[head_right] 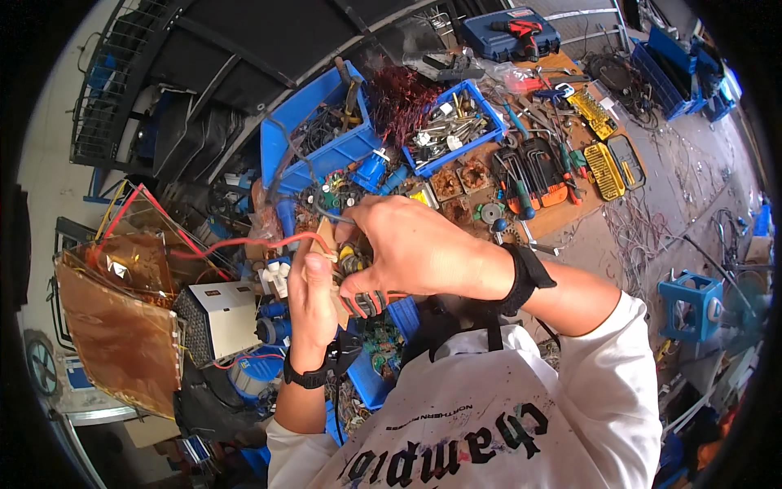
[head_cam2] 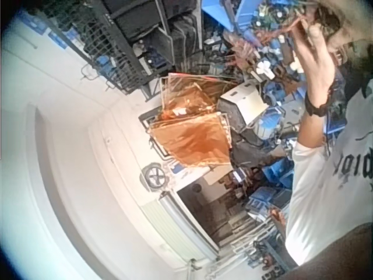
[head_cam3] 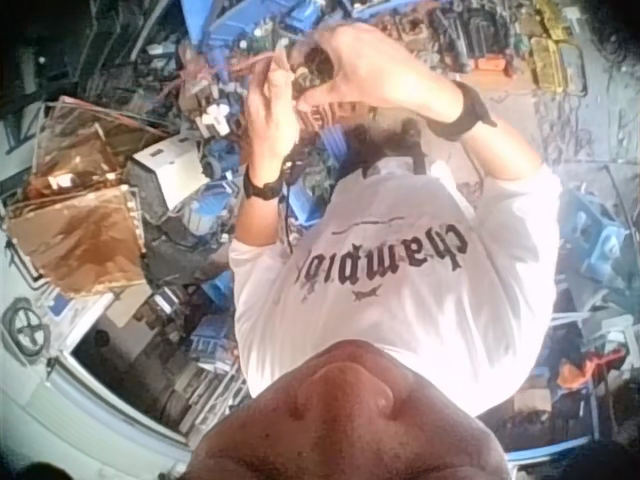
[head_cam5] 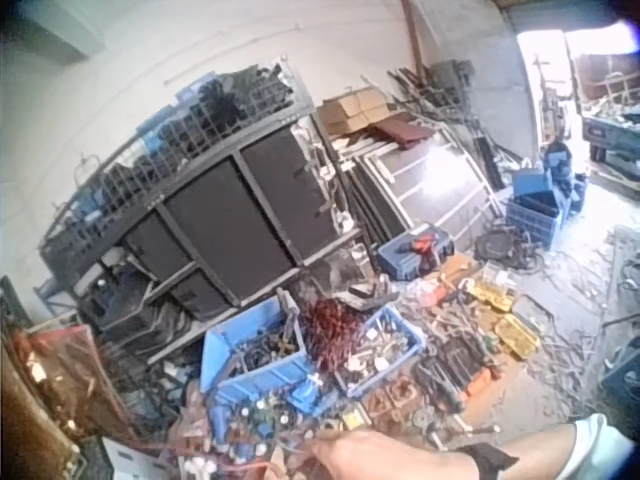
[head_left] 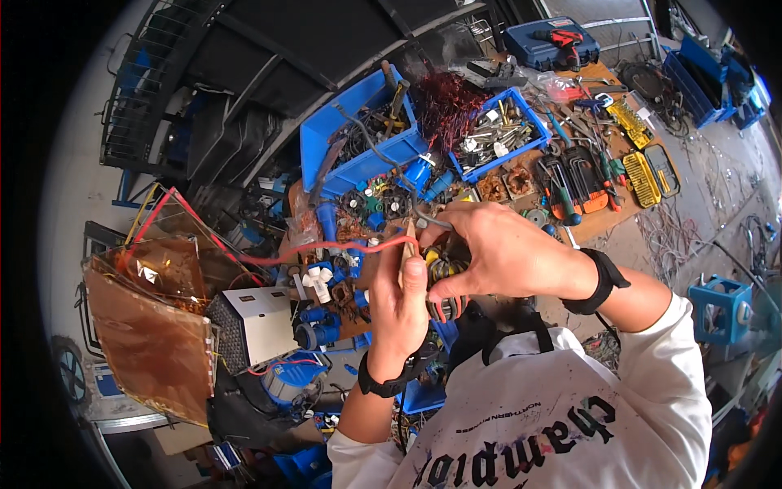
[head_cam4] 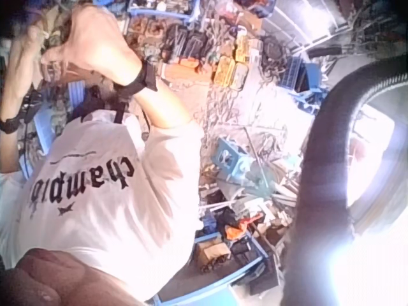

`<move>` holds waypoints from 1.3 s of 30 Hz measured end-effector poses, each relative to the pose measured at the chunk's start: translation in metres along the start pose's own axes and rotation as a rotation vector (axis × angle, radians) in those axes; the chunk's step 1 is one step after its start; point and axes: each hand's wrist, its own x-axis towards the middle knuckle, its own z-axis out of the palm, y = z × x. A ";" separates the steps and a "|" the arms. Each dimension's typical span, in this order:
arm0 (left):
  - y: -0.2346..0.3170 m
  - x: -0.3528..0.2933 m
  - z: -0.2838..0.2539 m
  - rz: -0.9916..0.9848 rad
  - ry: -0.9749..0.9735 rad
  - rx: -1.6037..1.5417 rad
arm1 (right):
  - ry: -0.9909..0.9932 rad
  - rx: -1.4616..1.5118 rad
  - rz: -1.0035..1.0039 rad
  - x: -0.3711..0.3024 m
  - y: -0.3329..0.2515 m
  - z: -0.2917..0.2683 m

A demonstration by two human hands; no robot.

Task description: The person uses pliers to strip the insulation from a red wire and then wraps the exposed end around a terminal on a small wooden board with a yellow component. They continue to manipulate and adjust the wires and the component throughout the clip.

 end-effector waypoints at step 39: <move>-0.072 -0.013 -0.140 0.011 -0.068 -0.261 | 0.477 -0.296 0.172 0.043 -0.085 0.157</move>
